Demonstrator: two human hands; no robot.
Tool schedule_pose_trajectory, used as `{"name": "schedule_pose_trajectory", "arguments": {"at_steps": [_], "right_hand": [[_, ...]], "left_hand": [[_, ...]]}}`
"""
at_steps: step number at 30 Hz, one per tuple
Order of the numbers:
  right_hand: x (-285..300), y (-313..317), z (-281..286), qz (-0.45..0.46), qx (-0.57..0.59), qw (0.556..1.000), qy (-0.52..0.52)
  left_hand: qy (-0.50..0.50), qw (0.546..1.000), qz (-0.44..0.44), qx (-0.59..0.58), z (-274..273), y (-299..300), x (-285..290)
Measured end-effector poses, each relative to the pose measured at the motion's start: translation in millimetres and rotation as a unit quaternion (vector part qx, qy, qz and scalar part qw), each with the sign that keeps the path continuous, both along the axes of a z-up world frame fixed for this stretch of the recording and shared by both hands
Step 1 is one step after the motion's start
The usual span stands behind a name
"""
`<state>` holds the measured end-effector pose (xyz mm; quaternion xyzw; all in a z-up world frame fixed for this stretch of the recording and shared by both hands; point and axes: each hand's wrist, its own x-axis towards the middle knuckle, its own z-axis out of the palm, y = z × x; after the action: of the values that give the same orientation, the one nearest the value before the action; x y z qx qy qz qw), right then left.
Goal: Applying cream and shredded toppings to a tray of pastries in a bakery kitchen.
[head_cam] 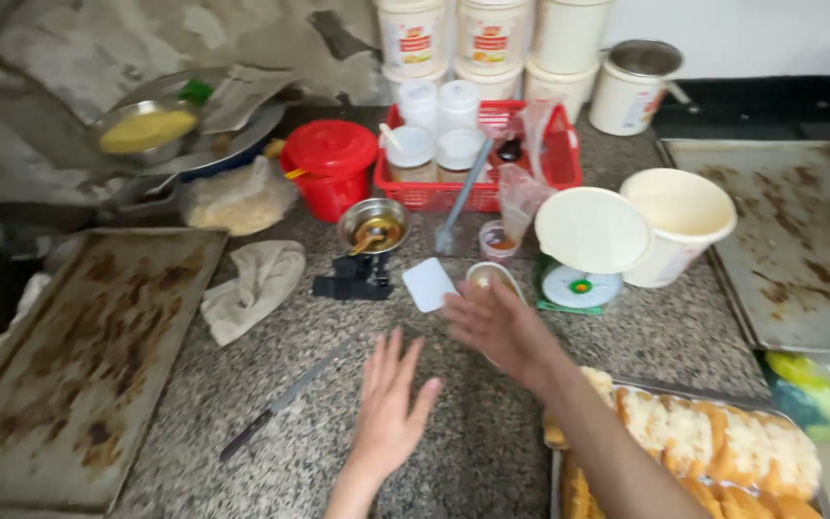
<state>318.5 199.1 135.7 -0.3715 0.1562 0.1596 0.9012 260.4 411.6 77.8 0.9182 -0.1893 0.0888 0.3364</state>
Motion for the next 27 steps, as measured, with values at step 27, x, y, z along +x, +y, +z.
{"name": "schedule_pose_trajectory", "arguments": {"at_steps": [27], "right_hand": [[131.6,-369.7,-135.3,-0.401,-0.196,0.881,0.156]], "left_hand": [[0.200,0.961,0.183,-0.050,-33.8,74.6,-81.0]]}}
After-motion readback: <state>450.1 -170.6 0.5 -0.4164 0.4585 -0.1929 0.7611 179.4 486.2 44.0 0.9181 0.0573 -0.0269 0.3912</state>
